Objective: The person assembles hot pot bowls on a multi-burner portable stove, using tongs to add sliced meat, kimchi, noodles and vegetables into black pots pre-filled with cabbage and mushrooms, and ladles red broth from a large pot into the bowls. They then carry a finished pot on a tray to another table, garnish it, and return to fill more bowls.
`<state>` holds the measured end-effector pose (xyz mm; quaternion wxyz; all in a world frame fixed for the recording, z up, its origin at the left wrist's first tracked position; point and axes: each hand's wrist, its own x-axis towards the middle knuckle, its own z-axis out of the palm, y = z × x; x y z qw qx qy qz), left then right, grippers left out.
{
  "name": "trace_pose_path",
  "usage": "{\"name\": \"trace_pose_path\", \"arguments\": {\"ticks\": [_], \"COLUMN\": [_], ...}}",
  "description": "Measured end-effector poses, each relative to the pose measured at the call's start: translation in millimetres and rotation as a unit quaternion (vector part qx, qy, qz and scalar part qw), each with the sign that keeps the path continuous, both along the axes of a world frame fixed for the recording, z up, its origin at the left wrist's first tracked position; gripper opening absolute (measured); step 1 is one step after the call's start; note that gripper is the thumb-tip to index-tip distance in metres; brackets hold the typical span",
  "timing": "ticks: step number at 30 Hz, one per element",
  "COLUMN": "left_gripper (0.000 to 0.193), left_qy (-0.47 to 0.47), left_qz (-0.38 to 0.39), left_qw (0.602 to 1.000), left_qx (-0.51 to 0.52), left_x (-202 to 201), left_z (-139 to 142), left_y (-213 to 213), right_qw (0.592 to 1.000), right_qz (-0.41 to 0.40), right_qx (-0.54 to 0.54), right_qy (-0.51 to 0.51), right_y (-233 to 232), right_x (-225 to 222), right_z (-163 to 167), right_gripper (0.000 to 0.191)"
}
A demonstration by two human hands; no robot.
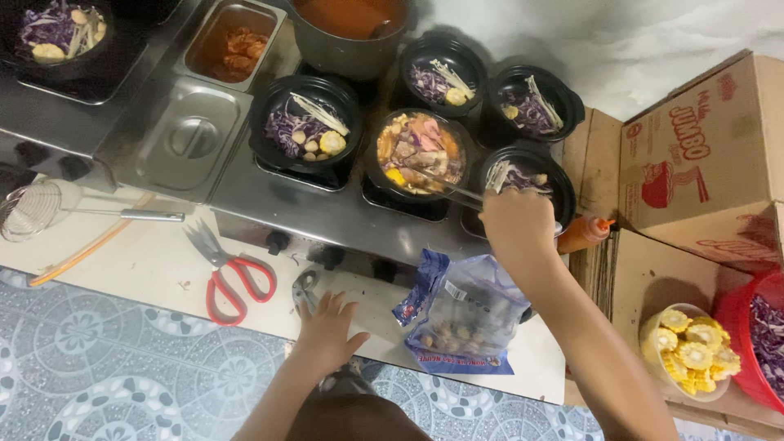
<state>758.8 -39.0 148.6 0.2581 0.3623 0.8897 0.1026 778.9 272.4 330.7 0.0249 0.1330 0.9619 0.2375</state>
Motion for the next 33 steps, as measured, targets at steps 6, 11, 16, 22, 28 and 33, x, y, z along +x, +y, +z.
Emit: {"name": "trace_pose_path", "arguments": {"ticks": [6,11,16,22,28,33], "left_gripper": [0.067,0.069,0.066,0.068,0.065,0.068], "left_qy": [0.003,0.021,0.032,0.028,0.004,0.009], "left_qz": [-0.009,-0.004,-0.008,-0.013,-0.015,-0.029], "left_qw": [1.000,0.999,0.999,0.997,0.998,0.997], "left_qx": [0.004,0.038,0.039,0.077,0.063,0.064], "left_x": [-8.8,-15.3,-16.2,-21.7,-21.0,-21.6], "left_z": [0.4,3.2,1.8,-2.8,-3.4,-4.7], "left_y": [-0.9,-5.8,-5.3,-13.0,-16.1,-12.8], "right_qw": [0.995,0.981,0.946,0.953,0.968,0.987], "right_qz": [-0.067,-0.104,-0.129,-0.158,-0.161,-0.103], "right_qx": [-0.072,-0.159,-0.295,-0.251,-0.178,-0.101], "right_qy": [-0.017,0.027,0.024,0.059,0.075,0.077], "right_y": [7.0,13.5,27.5,22.4,0.0,-22.6], "right_x": [6.4,10.8,1.9,5.7,3.0,-4.2], "right_z": [8.5,17.6,9.0,8.2,2.8,-21.2], "right_gripper": [0.031,0.029,0.035,0.036,0.034,0.032]}}
